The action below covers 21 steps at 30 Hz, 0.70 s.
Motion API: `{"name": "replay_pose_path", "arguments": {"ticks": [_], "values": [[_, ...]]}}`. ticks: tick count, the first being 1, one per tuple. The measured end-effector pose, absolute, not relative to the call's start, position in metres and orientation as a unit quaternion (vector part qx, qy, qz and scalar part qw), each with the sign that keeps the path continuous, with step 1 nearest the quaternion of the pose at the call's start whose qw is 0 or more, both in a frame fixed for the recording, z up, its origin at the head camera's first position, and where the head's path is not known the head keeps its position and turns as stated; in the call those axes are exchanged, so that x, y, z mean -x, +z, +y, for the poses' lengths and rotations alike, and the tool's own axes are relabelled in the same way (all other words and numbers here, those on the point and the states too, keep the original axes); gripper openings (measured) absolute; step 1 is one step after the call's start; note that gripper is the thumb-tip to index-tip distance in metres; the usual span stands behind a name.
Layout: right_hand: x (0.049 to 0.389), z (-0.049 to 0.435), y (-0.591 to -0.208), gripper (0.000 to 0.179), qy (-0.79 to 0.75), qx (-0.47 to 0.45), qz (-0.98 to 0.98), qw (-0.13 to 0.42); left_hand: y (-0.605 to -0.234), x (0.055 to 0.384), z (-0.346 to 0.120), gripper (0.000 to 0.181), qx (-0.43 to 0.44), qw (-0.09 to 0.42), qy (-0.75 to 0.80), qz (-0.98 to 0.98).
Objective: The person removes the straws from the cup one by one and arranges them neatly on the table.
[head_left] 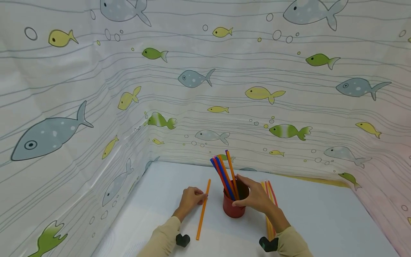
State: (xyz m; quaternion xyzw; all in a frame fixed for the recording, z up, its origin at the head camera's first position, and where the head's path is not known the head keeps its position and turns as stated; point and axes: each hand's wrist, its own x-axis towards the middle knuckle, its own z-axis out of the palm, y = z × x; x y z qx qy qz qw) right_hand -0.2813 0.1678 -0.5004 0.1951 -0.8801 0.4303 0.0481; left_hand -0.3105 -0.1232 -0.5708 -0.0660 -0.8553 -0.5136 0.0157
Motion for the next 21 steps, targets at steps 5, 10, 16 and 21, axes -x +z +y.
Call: {"name": "replay_pose_path", "arguments": {"ticks": [5, 10, 16, 21], "values": [[0.280, 0.169, -0.501, 0.104, 0.436, -0.201, -0.876, 0.052, -0.568, 0.311, -0.125, 0.018, 0.075, 0.031, -0.499, -0.863], [0.280, 0.169, -0.500, 0.105, 0.435, -0.205, -0.875, 0.058, -0.554, 0.314, -0.125, 0.017, 0.084, 0.063, -0.490, -0.865], [0.280, 0.168, -0.499, 0.104, 0.436, -0.199, -0.876, 0.051, -0.527, 0.317, -0.121, 0.017, 0.091, 0.086, -0.547, -0.828], [0.280, 0.168, -0.500, 0.104, 0.434, -0.200, -0.877, 0.059, -0.510, 0.319, -0.114, 0.018, 0.107, 0.111, -0.546, -0.823]]}}
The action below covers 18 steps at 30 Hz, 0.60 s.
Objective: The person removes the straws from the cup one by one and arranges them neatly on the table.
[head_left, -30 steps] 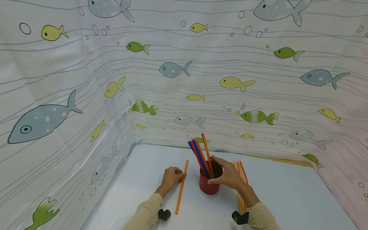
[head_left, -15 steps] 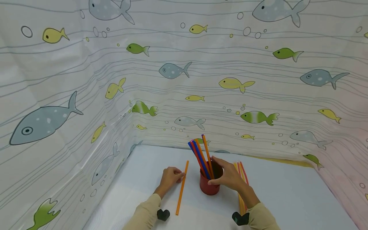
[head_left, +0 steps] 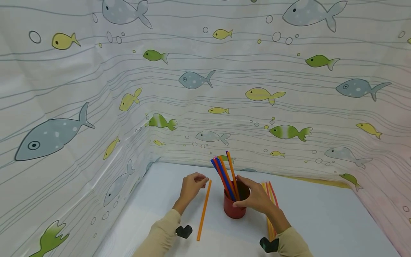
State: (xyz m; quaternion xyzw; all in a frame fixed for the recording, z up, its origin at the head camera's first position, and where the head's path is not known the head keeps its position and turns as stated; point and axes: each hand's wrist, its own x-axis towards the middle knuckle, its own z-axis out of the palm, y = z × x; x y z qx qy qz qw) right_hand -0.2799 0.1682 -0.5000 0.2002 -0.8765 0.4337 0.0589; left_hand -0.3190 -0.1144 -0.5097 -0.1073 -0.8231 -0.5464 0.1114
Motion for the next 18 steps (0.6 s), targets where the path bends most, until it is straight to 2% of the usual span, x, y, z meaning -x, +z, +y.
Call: {"name": "replay_pose_path", "arguments": {"ticks": [10, 18], "values": [[0.281, 0.168, -0.502, 0.104, 0.422, -0.204, -0.881, 0.064, -0.488, 0.316, -0.099, 0.024, 0.135, 0.160, -0.545, -0.812], [0.280, 0.168, -0.501, 0.104, 0.429, -0.202, -0.878, 0.061, -0.484, 0.312, -0.087, 0.027, 0.176, 0.144, -0.597, -0.770]]}}
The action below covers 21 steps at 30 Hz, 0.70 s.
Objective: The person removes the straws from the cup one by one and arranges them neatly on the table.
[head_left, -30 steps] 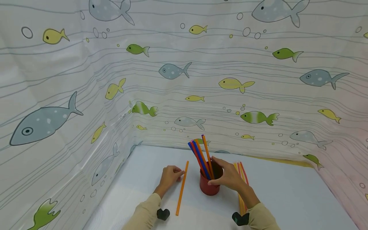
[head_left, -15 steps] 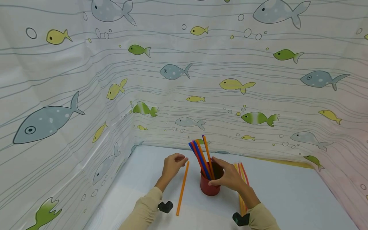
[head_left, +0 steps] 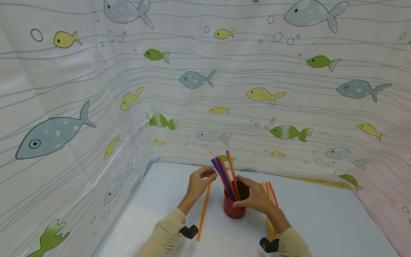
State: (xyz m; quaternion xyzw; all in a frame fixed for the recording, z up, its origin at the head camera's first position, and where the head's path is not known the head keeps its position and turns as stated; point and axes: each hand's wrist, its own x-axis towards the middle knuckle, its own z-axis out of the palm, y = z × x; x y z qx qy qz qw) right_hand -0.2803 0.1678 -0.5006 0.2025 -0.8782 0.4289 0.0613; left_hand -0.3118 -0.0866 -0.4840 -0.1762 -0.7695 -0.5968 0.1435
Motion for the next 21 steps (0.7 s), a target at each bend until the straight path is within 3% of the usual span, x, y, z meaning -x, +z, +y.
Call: {"name": "replay_pose_path", "arguments": {"ticks": [7, 21], "values": [[0.279, 0.168, -0.501, 0.104, 0.424, -0.194, -0.882, 0.057, -0.489, 0.309, -0.078, 0.019, 0.181, 0.129, -0.624, -0.750], [0.281, 0.167, -0.501, 0.103, 0.427, -0.196, -0.881, 0.060, -0.492, 0.308, -0.066, 0.021, 0.163, 0.127, -0.645, -0.736]]}}
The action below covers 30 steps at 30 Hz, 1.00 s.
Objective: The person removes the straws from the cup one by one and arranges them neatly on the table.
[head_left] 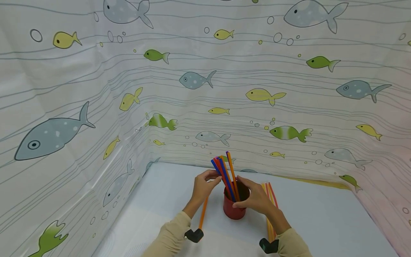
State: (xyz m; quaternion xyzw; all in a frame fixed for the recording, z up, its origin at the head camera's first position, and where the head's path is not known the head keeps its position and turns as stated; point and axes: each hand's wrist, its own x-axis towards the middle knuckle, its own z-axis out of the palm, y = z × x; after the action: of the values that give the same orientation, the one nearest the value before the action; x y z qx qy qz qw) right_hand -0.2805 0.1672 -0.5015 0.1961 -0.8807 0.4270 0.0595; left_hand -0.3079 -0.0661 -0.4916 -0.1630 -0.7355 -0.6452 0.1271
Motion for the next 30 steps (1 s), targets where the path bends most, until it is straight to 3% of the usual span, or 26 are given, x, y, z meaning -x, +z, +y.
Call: {"name": "replay_pose_path", "arguments": {"ticks": [13, 23, 30], "values": [[0.280, 0.167, -0.501, 0.102, 0.430, -0.196, -0.879, 0.060, -0.460, 0.285, -0.058, 0.018, 0.155, 0.135, -0.634, -0.745], [0.281, 0.167, -0.501, 0.103, 0.427, -0.194, -0.881, 0.060, -0.481, 0.306, -0.061, 0.018, 0.153, 0.153, -0.637, -0.740], [0.280, 0.168, -0.501, 0.103, 0.427, -0.194, -0.881, 0.059, -0.476, 0.311, -0.068, 0.020, 0.166, 0.149, -0.663, -0.715]]}}
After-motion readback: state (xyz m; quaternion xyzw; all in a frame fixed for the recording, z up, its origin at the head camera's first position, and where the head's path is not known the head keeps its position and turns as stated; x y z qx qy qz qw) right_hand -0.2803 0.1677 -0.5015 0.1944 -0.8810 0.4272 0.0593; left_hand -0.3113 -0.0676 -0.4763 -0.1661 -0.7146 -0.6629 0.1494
